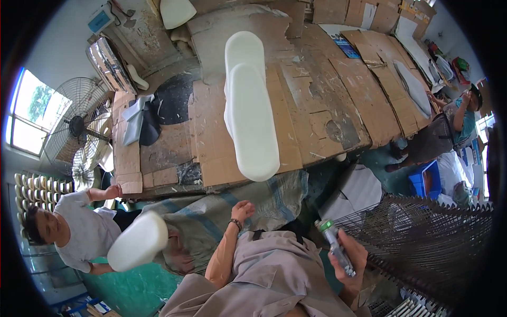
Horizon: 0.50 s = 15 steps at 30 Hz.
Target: Spraying glue onto foam padding pieces and organizing them into a sack.
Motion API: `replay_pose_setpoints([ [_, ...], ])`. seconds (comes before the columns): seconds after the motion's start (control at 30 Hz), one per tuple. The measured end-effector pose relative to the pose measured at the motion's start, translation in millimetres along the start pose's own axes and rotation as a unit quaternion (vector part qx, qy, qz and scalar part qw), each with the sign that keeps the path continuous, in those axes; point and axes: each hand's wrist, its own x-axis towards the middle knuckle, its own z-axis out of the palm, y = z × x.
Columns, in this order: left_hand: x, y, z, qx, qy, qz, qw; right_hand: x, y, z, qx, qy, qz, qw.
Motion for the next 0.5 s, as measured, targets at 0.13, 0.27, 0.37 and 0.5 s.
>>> replay_pose_setpoints([
  [0.13,-5,16,13,-0.053,-0.027,0.034,0.998,-9,3,-6,-0.015,0.022,0.034,0.999],
  [0.27,-5,34,27,-0.135,-0.042,0.056,0.988,-18,7,-8,-0.03,0.039,0.055,0.997],
  [0.37,-1,49,38,-0.169,-0.058,0.08,0.981,-24,10,-13,0.001,-0.035,0.069,0.997],
  [0.5,1,62,51,-0.171,-0.077,0.13,0.974,-31,13,-16,-0.01,-0.009,0.062,0.998],
])
